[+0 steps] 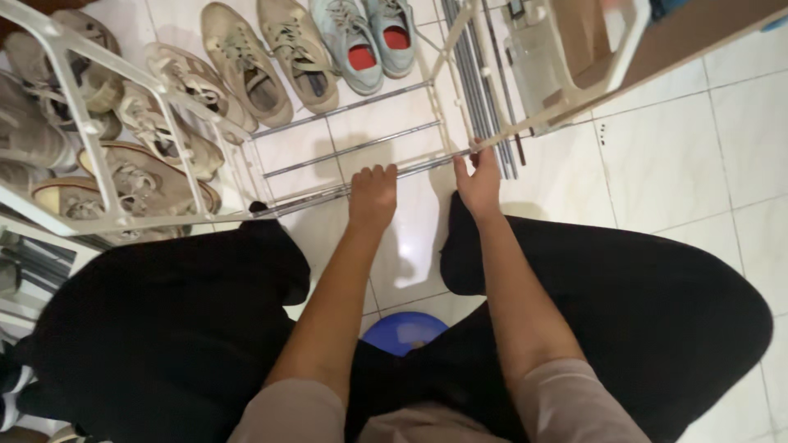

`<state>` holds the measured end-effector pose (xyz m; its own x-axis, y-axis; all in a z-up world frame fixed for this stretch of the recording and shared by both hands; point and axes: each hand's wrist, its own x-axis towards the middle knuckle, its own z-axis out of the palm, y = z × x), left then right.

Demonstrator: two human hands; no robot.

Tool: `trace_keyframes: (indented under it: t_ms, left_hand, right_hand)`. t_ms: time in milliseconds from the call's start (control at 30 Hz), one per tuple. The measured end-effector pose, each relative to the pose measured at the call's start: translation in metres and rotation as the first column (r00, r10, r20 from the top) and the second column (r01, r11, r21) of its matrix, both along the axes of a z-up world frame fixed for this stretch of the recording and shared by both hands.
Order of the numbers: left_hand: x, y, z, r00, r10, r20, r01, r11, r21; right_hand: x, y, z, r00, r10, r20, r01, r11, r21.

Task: The person assembles a white plastic shoe rack by inserting metal rods into the frame. They sit on the floor and repeatedly insert rods into slots on both sides of the rack, securing them in place.

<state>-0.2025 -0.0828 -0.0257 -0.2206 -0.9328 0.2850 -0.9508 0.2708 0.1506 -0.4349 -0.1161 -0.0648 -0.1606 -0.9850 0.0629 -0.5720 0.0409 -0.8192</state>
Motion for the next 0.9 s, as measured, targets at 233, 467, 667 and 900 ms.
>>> trace_keyframes:
  t_ms: [233,467,667,900]
  left_hand:
    - [-0.028,0.012,0.060,0.922,-0.320,-0.217,0.279,0.939,-0.199]
    - [-0.067,0.015,0.034,0.822,-0.403,-0.403,0.420,0.906,-0.050]
    - [-0.100,0.003,-0.009,0.881,-0.365,-0.302,0.414,0.903,0.115]
    - [-0.131,-0.020,-0.054,0.971,-0.086,-0.225,0.212,0.747,0.630]
  right_hand:
    - [-0.026,0.013,0.004,0.986,0.030,-0.162,-0.019,0.997,0.069]
    - [-0.062,0.017,0.008,0.883,0.094,-0.459,0.092,0.926,0.367]
    - [-0.090,0.028,-0.005,0.790,0.242,-0.564,0.033,0.901,0.433]
    - [-0.071,0.009,-0.051,0.898,0.151,-0.413,0.083,0.864,0.497]
